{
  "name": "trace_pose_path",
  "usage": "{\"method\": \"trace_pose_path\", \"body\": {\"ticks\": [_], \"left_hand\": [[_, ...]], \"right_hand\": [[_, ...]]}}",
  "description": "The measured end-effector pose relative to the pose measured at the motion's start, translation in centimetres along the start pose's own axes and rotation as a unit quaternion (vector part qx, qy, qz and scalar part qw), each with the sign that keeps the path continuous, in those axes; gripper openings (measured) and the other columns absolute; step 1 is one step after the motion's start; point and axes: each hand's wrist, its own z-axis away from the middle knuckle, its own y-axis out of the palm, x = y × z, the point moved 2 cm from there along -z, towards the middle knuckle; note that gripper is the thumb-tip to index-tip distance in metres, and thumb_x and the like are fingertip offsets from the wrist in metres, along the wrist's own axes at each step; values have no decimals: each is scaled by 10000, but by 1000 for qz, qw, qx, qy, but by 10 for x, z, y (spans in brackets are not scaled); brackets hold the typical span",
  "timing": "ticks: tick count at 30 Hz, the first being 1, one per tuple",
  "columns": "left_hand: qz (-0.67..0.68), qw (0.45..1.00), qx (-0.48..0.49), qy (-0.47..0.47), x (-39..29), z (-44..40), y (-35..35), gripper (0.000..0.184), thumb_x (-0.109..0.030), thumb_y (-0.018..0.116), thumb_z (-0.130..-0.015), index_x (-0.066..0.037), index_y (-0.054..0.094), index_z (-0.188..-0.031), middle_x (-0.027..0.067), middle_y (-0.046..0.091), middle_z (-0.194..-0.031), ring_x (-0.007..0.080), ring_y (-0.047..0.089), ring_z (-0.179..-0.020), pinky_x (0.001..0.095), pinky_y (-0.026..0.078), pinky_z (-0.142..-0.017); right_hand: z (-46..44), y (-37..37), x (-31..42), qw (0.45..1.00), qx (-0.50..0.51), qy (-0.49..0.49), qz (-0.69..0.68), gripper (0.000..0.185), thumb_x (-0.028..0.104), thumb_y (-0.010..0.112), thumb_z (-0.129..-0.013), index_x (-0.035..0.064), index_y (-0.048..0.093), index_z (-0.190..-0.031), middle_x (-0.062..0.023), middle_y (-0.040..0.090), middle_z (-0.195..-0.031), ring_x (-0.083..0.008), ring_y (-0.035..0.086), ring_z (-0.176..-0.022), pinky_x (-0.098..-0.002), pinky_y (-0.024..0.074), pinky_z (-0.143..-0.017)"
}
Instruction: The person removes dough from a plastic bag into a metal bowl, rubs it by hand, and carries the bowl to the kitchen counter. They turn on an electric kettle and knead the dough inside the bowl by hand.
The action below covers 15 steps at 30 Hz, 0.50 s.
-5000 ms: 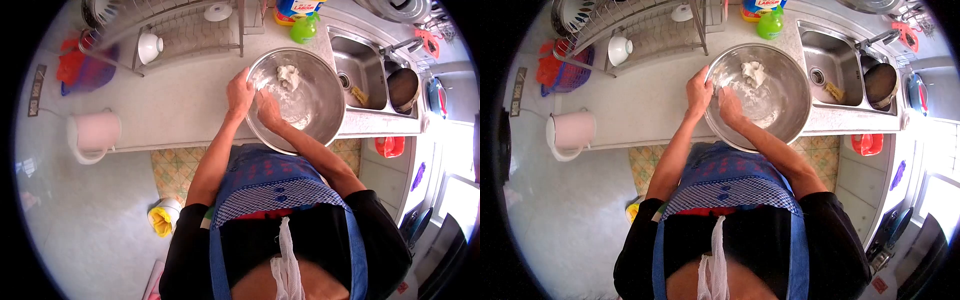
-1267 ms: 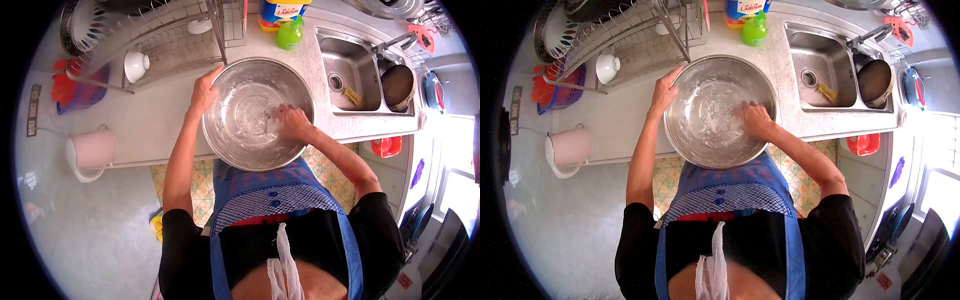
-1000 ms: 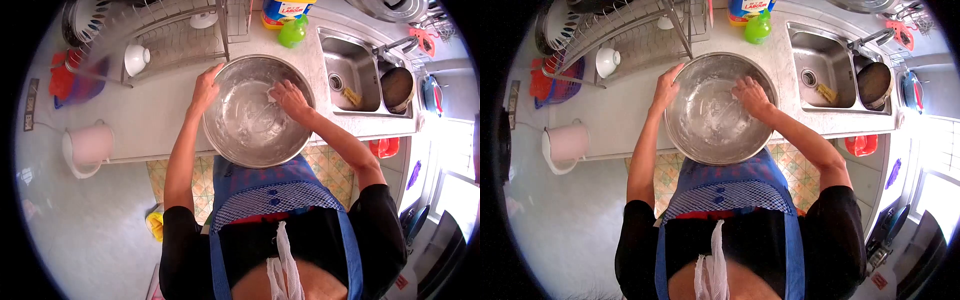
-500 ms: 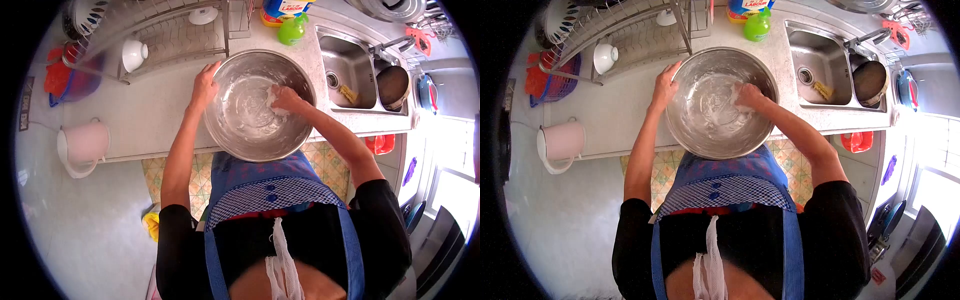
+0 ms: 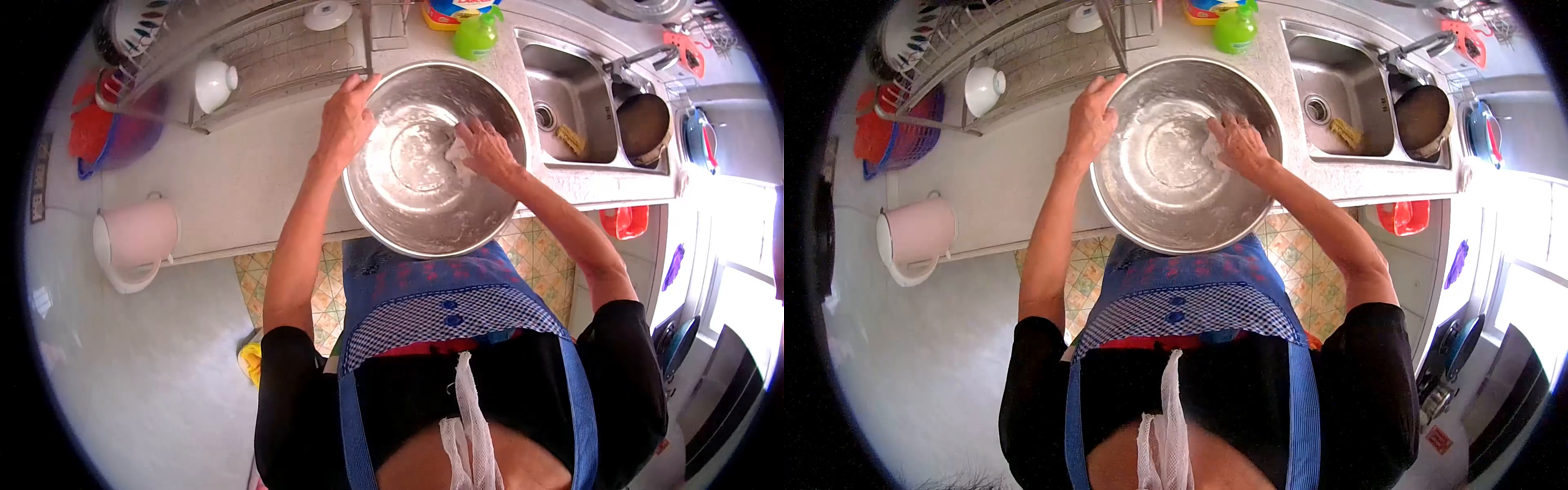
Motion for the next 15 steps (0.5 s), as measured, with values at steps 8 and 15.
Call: {"method": "trace_pose_path", "body": {"ticks": [8,15], "left_hand": [[-4,997,-50,67,-23,0,-5,489,82,488,-643,8,539,-1123,161,557,-880,316,573,-783,394,475,-697],[-4,997,-38,61,-16,-10,-3,468,73,493,-643,13,563,-1101,154,597,-931,292,596,-804,357,475,-720]], "right_hand": [[30,19,24,994,1,91,-55,236,200,492,-860,25,428,-1004,-231,549,-893,-380,609,-789,-423,514,-635],[35,23,26,986,-26,119,-115,271,232,516,-844,7,462,-985,-248,573,-864,-390,601,-812,-440,499,-662]]}}
